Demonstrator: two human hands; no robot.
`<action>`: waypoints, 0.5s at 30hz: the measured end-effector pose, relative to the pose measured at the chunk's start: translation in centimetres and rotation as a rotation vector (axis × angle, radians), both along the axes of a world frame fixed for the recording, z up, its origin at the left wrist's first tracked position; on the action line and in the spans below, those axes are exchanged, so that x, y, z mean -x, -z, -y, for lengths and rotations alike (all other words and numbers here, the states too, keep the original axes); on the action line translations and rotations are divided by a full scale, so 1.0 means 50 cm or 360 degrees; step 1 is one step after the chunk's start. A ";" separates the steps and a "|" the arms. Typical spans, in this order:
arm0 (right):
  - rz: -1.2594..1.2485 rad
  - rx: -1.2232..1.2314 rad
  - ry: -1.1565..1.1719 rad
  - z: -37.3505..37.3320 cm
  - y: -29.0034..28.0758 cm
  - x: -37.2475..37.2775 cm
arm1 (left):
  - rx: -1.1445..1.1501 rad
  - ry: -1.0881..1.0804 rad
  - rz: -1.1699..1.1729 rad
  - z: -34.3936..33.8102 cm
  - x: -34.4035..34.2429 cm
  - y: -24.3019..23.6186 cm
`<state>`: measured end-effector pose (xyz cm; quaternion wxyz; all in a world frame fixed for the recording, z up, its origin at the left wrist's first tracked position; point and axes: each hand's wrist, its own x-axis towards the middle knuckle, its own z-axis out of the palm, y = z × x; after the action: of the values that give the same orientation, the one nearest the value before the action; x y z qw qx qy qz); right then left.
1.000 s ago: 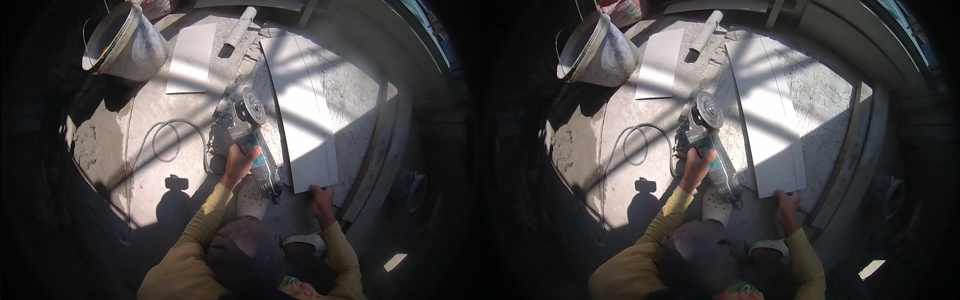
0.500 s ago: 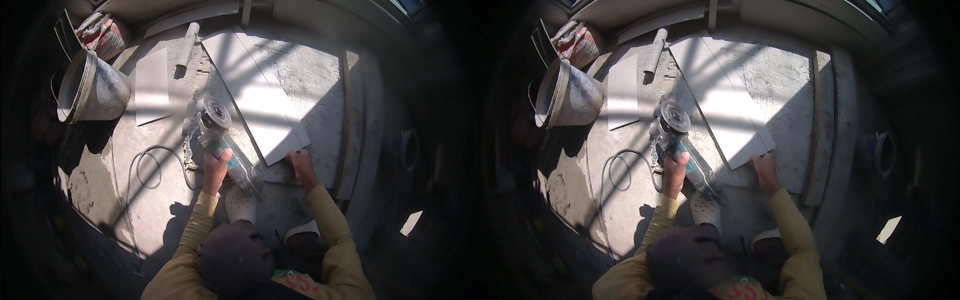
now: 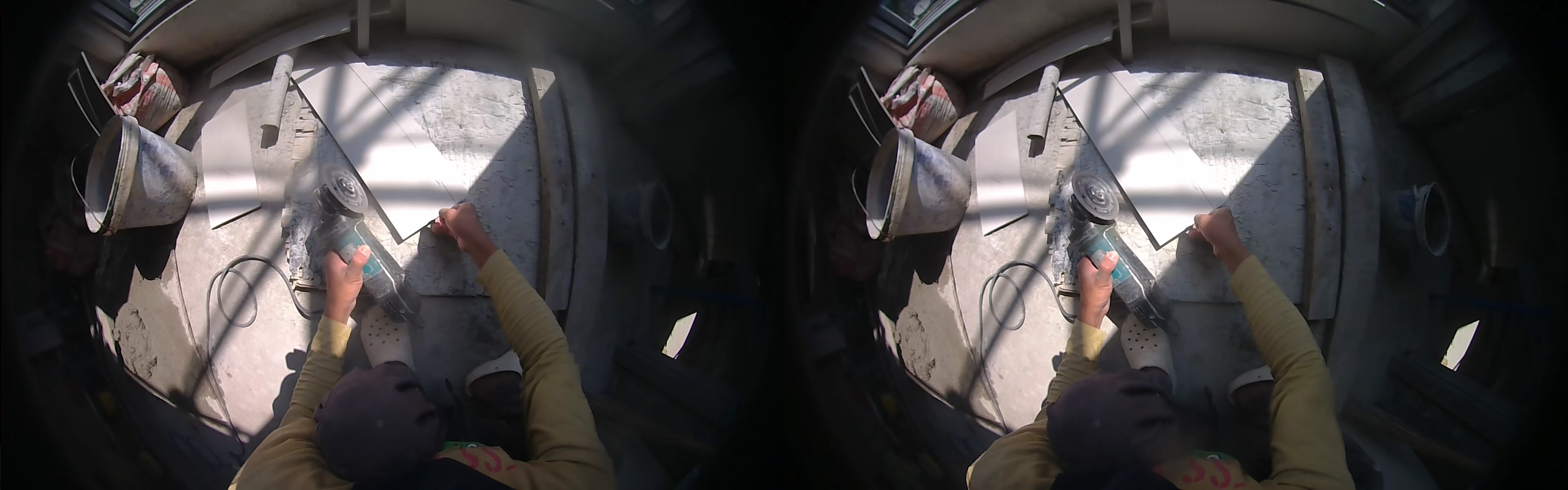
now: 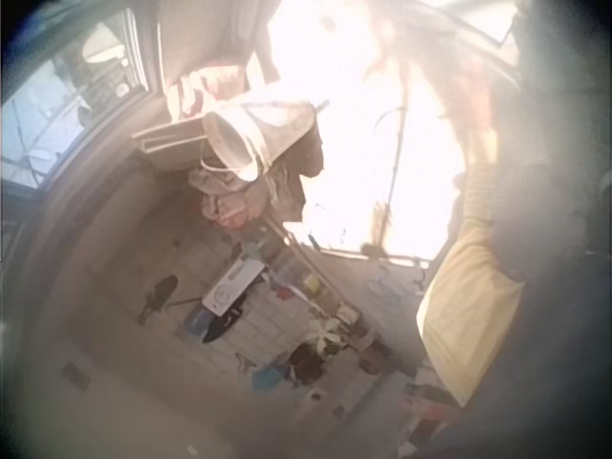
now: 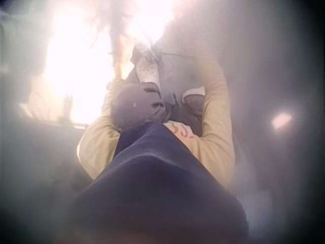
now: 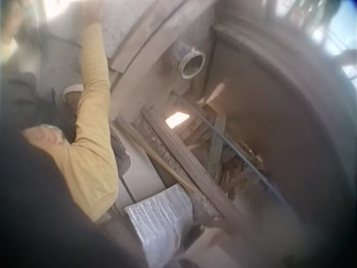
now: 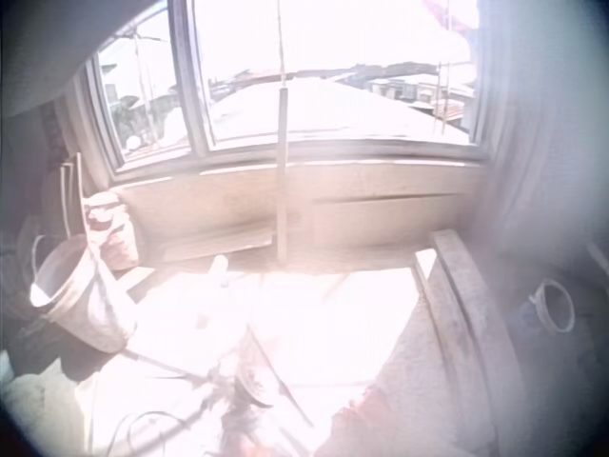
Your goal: The person uses an angle grinder to cut a rectangular tile on the floor. They guide the grinder along a straight line, then lift the cut piece to inspect the edge.
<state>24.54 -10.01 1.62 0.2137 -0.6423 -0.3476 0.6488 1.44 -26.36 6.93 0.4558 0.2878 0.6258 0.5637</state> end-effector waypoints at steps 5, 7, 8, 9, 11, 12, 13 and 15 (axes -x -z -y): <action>0.0329 -0.0223 -0.0660 -0.028 -0.106 -0.058 | -0.0056 0.0028 -0.0062 -0.001 0.005 -0.015; 0.0530 -0.0511 -0.0936 -0.048 -0.165 -0.089 | -0.0113 0.0013 -0.0085 -0.002 0.002 -0.019; 0.0635 -0.0742 -0.1080 -0.059 -0.196 -0.105 | -0.0138 0.0009 -0.0105 -0.005 0.003 -0.022; 0.0739 -0.0979 -0.1227 -0.072 -0.229 -0.121 | -0.0169 0.0003 -0.0124 -0.011 0.005 -0.025; 0.0985 -0.0982 -0.1579 -0.097 -0.296 -0.155 | -0.0185 0.0027 -0.0185 -0.024 0.009 -0.036; 0.1113 -0.0970 -0.1760 -0.102 -0.326 -0.168 | -0.0192 0.0033 -0.0217 -0.029 0.011 -0.046; 0.1098 -0.0927 -0.1845 -0.101 -0.354 -0.179 | -0.0014 0.0050 -0.0143 -0.029 0.014 -0.063; 0.1078 -0.0833 -0.1999 -0.097 -0.405 -0.194 | -0.0145 0.0020 -0.0075 -0.041 0.002 -0.095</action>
<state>34.24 -5.17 21.85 -0.1688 -0.4160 -0.8372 0.3123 1.35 -24.30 11.68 0.4308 0.3254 0.6083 0.5818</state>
